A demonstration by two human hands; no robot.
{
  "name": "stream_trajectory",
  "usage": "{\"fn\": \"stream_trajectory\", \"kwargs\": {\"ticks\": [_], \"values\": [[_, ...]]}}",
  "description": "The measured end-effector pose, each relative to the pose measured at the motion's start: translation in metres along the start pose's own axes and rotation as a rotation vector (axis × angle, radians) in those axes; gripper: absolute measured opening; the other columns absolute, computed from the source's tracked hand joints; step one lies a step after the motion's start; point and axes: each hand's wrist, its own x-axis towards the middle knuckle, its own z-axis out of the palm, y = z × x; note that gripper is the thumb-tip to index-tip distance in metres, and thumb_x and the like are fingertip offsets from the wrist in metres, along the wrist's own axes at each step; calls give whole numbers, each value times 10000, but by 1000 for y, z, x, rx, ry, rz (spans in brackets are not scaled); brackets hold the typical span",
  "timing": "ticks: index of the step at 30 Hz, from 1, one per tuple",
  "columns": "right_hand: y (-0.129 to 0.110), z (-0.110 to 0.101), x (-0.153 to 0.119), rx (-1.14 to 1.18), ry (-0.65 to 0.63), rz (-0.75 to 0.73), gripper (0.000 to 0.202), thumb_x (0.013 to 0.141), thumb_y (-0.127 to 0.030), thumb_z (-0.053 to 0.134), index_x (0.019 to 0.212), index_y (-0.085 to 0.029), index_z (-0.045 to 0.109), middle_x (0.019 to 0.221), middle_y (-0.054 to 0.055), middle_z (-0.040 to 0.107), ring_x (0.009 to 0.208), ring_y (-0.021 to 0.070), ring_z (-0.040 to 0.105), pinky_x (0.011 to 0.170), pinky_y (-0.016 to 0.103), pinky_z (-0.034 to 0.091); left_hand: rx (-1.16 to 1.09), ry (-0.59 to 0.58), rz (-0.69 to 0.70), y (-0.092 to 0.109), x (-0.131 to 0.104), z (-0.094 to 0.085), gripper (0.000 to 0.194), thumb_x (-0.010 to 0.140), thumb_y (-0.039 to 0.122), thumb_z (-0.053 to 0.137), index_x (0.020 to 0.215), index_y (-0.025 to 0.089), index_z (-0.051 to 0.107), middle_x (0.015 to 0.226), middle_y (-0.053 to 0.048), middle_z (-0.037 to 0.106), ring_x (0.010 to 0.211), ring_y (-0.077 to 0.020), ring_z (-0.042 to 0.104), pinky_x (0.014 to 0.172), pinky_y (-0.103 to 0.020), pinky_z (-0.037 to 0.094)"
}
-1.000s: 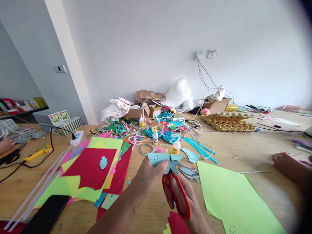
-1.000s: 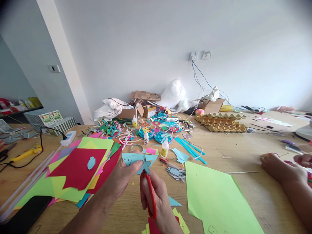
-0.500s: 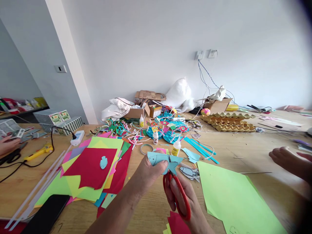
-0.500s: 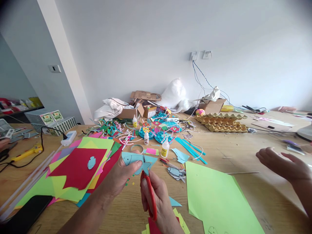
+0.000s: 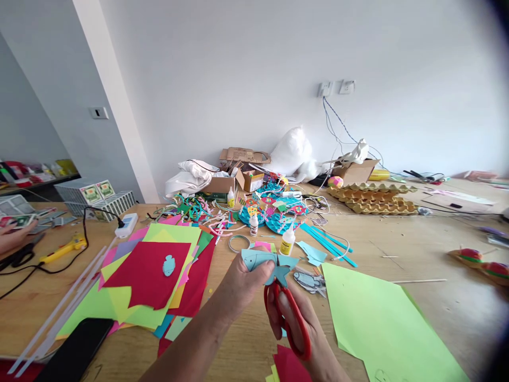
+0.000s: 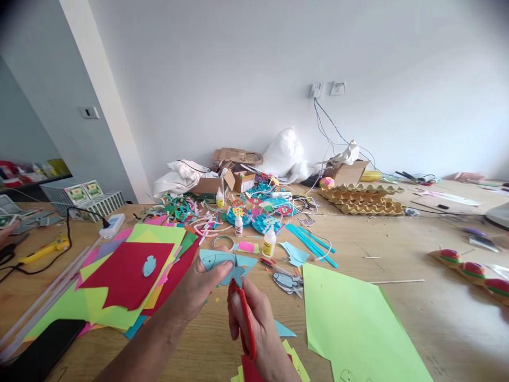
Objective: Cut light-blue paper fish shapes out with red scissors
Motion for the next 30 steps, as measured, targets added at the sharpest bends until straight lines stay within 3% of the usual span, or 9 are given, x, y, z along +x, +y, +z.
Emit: {"fn": "stream_trajectory", "kwargs": {"ticks": [13, 22, 30], "values": [[3, -1, -3, -6, 25, -4, 411, 916, -549, 419, 691, -205, 441, 430, -86, 389, 355, 72, 306, 390, 215, 223, 10, -27, 0, -4, 1, -1, 204, 762, 361, 504, 673, 179, 486, 642, 27, 404, 638, -125, 361, 636, -247, 337], [5, -2, -3, 15, 15, 10, 402, 919, -533, 427, 687, -206, 441, 428, -84, 394, 353, 69, 303, 386, 214, 224, 26, -46, 9, 1, 1, -2, 224, 755, 357, 491, 629, 190, 411, 625, 37, 349, 618, -115, 324, 602, -241, 304], [6, -3, -3, 4, 9, 46, 444, 887, -597, 428, 667, -211, 425, 410, -90, 374, 328, 63, 307, 355, 199, 208, 31, -69, 3, 0, 3, -5, 197, 744, 336, 494, 644, 186, 412, 613, 42, 347, 605, -105, 310, 581, -232, 296]]}}
